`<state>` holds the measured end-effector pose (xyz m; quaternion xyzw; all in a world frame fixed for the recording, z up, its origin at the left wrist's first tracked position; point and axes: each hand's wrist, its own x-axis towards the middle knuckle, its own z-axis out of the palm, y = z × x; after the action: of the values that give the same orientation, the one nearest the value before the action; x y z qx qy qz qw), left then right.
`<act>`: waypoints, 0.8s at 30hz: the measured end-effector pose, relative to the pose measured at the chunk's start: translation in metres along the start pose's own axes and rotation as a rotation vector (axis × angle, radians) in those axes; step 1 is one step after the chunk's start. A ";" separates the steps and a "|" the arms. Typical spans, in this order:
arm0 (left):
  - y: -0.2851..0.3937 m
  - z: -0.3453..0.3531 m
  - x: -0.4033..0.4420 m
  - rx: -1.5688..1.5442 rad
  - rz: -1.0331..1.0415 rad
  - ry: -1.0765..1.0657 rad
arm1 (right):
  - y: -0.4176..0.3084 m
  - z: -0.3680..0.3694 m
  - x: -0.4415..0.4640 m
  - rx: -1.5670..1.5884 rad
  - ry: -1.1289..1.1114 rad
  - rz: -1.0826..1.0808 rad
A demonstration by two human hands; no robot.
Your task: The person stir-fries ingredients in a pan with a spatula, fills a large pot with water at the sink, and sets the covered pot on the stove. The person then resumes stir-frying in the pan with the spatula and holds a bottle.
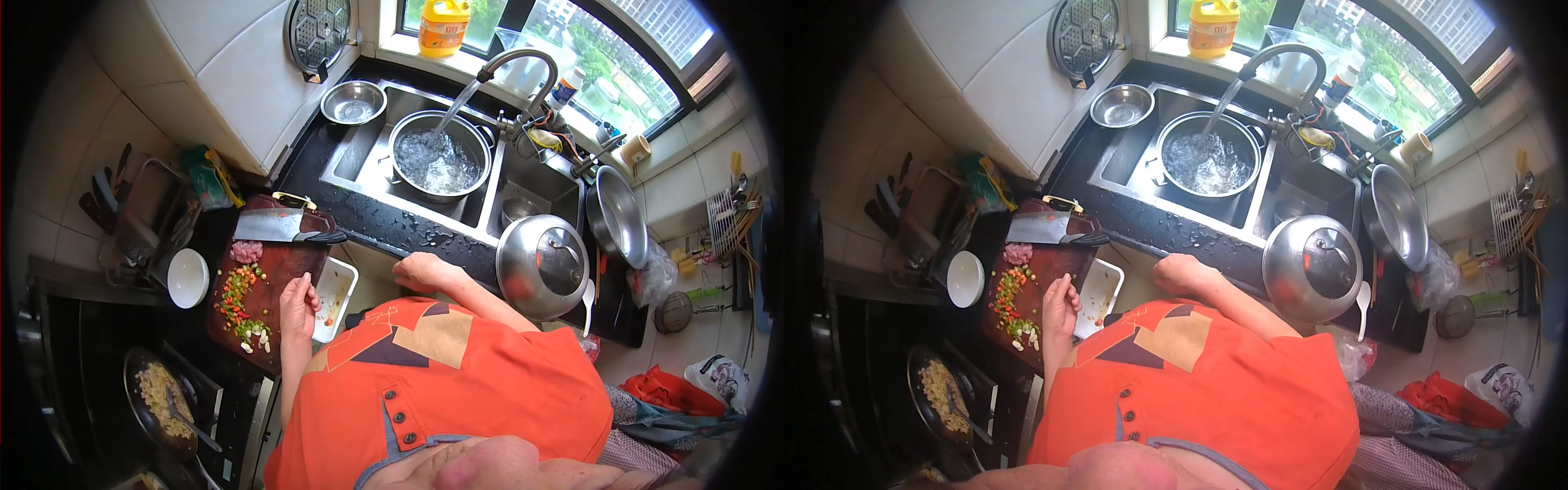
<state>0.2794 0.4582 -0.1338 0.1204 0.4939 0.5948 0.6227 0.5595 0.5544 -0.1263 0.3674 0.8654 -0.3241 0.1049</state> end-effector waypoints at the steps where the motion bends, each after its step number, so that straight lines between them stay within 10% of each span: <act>1: 0.000 0.000 0.000 0.000 -0.002 0.001 | -0.001 0.000 0.000 -0.004 0.000 0.000; 8: 0.004 -0.003 -0.002 0.016 -0.004 0.022 | -0.002 0.002 0.003 0.049 0.001 0.054; 12: 0.006 -0.001 -0.005 0.021 -0.001 0.049 | 0.017 0.030 0.010 0.447 0.614 -0.244; 15: 0.003 -0.003 -0.006 0.023 -0.009 0.054 | 0.030 0.053 0.009 0.488 0.676 -0.262; 24: 0.005 0.002 -0.005 0.090 -0.042 0.079 | 0.082 0.049 0.018 0.052 0.665 -0.280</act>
<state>0.2790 0.4564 -0.1271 0.1146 0.5467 0.5632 0.6090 0.6017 0.5761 -0.2112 0.3333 0.8855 -0.2201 -0.2373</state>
